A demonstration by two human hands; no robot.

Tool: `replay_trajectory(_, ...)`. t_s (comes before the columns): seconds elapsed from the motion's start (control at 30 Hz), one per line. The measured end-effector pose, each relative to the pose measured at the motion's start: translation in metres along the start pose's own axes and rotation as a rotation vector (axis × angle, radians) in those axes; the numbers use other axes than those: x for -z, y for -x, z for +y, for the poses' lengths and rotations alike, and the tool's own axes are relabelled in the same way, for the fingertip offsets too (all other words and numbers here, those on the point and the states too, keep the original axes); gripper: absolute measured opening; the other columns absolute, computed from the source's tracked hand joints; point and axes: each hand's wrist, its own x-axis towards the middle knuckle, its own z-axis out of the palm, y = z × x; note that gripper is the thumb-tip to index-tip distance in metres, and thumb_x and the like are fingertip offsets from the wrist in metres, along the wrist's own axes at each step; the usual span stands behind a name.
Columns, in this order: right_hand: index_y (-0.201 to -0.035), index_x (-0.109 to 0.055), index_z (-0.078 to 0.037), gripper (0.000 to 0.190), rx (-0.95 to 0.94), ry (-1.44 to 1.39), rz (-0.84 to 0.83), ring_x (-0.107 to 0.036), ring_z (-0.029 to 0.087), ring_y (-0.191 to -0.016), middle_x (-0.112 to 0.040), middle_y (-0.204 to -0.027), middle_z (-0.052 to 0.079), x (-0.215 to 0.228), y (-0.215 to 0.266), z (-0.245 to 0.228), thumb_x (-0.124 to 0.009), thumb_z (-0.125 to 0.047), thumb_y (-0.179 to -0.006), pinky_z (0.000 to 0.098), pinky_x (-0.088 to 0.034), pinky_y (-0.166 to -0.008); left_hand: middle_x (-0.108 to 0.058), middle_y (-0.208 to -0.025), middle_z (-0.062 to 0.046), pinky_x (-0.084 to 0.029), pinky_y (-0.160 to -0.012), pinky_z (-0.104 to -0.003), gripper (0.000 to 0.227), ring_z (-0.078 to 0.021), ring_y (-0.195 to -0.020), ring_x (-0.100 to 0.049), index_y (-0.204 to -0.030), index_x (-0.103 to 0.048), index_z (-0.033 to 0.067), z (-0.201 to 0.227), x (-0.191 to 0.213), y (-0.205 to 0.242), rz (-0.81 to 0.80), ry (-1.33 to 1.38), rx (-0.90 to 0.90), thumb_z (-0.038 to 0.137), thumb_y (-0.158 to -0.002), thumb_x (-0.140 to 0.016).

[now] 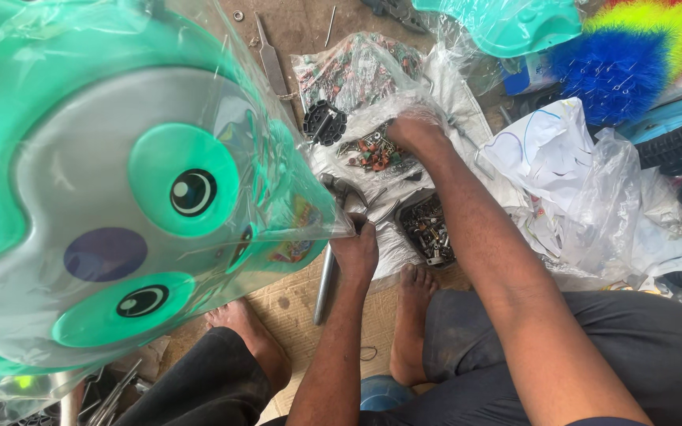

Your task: The person assembles a green children's tricycle by attaching the handlebar, seat, and pedals. They use a wrench to tighten bolts and secure the components together.

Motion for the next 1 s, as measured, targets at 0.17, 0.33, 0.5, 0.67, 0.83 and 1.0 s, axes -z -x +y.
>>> replay_trajectory(0.17, -0.135, -0.06, -0.005, 0.043, 0.035, 0.036, 0.079, -0.06, 0.044, -0.124, -0.055, -0.139, 0.029, -0.024, 0.015, -0.013, -0.047, -0.025, -0.099, 0.0566, -0.042, -0.105, -0.069, -0.079, -0.014, -0.054, -0.073, -0.038, 0.013, -0.0233, -0.073, -0.067, -0.087, -0.068, -0.003, -0.002, -0.001, 0.0, 0.005, 0.005, -0.017, 0.007, -0.079, -0.067)
replay_trajectory(0.33, -0.133, -0.066, -0.024, 0.057, 0.435, 0.224, 0.434, -0.034, 0.04, -0.146, -0.042, -0.153, 0.018, -0.065, 0.065, -0.032, -0.068, 0.002, -0.083, 0.0543, -0.022, -0.123, -0.071, -0.081, -0.015, -0.054, -0.074, -0.039, 0.014, -0.0254, -0.074, -0.067, -0.089, -0.069, -0.002, -0.001, -0.009, 0.0, -0.028, -0.078, -0.02, 0.009, -0.079, -0.068)
replay_trajectory(0.5, -0.134, -0.064, -0.018, 0.065, 0.648, -0.071, 0.413, -0.031, 0.039, -0.144, -0.038, -0.155, 0.022, -0.11, 0.067, -0.038, -0.072, 0.001, -0.072, 0.0508, -0.022, -0.12, -0.07, -0.079, -0.015, -0.054, -0.073, -0.041, 0.014, -0.0263, -0.074, -0.068, -0.086, -0.069, -0.0029, -0.007, -0.007, 0.007, 0.002, -0.078, -0.07, 0.008, -0.077, -0.067)
replay_trajectory(0.67, -0.124, -0.068, -0.02, 0.03, 0.58, -0.245, 0.562, -0.051, 0.029, -0.139, -0.056, -0.147, 0.014, -0.135, 0.038, -0.017, -0.066, -0.008, -0.097, 0.0376, -0.044, -0.118, -0.071, -0.076, -0.016, -0.054, -0.073, -0.041, 0.014, -0.0271, -0.07, -0.069, -0.083, -0.07, -0.004, -0.001, 0.0, 0.002, 0.056, -0.064, -0.085, 0.006, -0.075, -0.066)
replay_trajectory(0.83, -0.145, -0.052, -0.005, 0.053, 0.265, -0.289, 0.52, -0.049, 0.035, -0.139, -0.052, -0.15, 0.021, -0.122, 0.049, 0.0, -0.068, -0.028, -0.1, 0.0519, -0.032, -0.124, -0.07, -0.073, -0.017, -0.054, -0.071, -0.04, 0.013, -0.0284, -0.067, -0.068, -0.082, -0.069, -0.0039, -0.001, 0.004, 0.003, 0.025, -0.064, -0.011, 0.008, -0.077, -0.066)
replay_trajectory(1.0, -0.138, -0.054, -0.008, 0.057, 0.382, 0.005, 0.525, -0.032, 0.041, -0.141, -0.043, -0.155, 0.022, -0.106, 0.071, -0.018, -0.071, -0.033, -0.089, 0.0651, -0.015, -0.112, -0.069, -0.076, -0.018, -0.053, -0.073, -0.04, 0.014, -0.0282, -0.072, -0.068, -0.083, -0.069, -0.0038, -0.002, -0.004, 0.002, 0.041, -0.073, -0.093, 0.008, -0.075, -0.068)
